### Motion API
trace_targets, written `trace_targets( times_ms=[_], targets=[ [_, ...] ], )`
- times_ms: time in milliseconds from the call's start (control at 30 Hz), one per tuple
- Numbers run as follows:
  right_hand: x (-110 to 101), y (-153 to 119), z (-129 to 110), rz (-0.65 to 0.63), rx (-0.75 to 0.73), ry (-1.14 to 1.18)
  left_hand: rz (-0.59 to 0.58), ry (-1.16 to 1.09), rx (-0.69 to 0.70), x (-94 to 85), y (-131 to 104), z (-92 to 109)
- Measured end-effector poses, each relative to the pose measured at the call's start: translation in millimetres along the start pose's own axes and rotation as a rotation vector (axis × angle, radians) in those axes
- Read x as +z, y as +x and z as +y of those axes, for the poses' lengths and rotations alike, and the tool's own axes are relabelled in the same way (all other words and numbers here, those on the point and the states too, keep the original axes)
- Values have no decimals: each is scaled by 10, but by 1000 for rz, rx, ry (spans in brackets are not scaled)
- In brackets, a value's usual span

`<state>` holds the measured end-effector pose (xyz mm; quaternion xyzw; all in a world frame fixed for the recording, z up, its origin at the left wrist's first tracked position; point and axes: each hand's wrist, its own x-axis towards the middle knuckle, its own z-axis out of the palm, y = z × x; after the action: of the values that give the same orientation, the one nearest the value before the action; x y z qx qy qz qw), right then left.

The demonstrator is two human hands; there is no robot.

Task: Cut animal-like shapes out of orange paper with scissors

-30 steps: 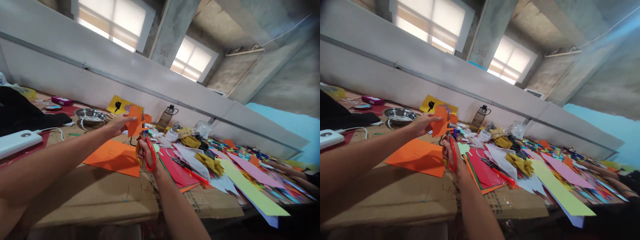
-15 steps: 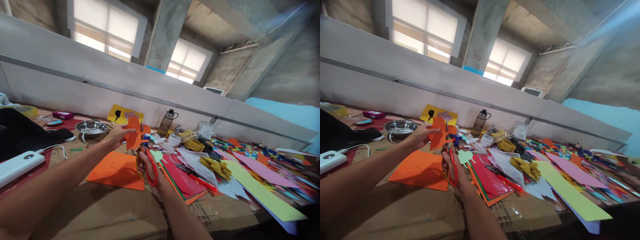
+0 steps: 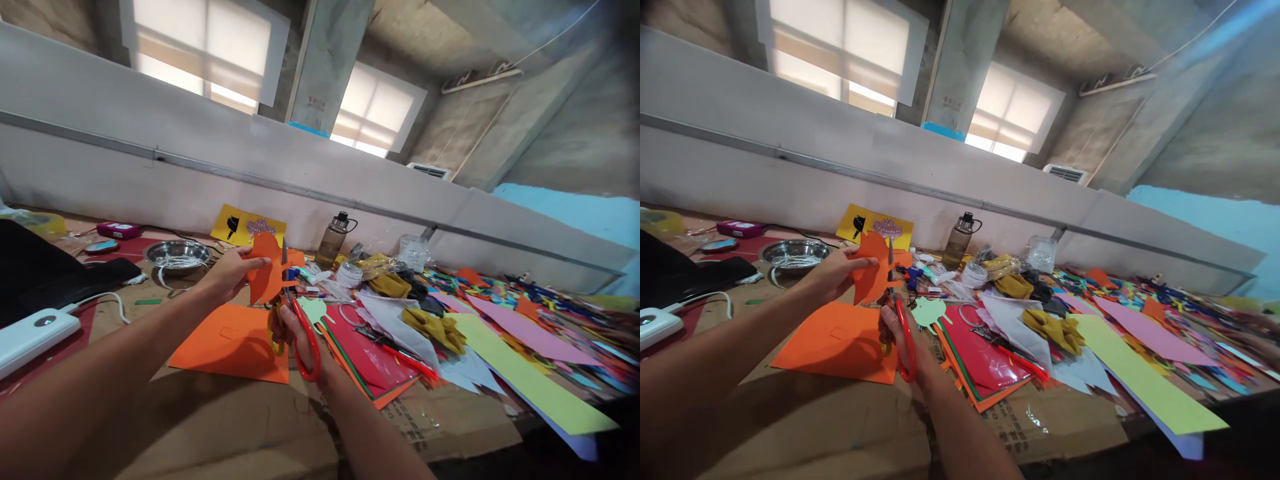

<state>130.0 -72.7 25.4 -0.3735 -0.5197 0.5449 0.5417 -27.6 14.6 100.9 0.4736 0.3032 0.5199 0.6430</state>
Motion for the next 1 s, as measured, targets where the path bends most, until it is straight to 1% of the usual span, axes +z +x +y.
trace_targets(
  times_ms=[167, 300, 433, 600, 833, 1000],
  targets=[
    [56, 54, -28, -39, 12, 37, 45, 27, 48, 12, -47, 157],
    [87, 123, -61, -85, 6, 37, 52, 94, 67, -26, -50, 208],
    [76, 181, -47, -100, -5, 12, 56, 104, 63, -64, -29, 188],
    [62, 226, 44, -72, -24, -11, 19, 74, 76, -57, -14, 145],
    [92, 189, 48, -33, -26, 6, 35, 65, 35, -18, -16, 93],
    [70, 160, 48, -15, -21, 37, 33, 33, 6, -10, -12, 44]
  ],
)
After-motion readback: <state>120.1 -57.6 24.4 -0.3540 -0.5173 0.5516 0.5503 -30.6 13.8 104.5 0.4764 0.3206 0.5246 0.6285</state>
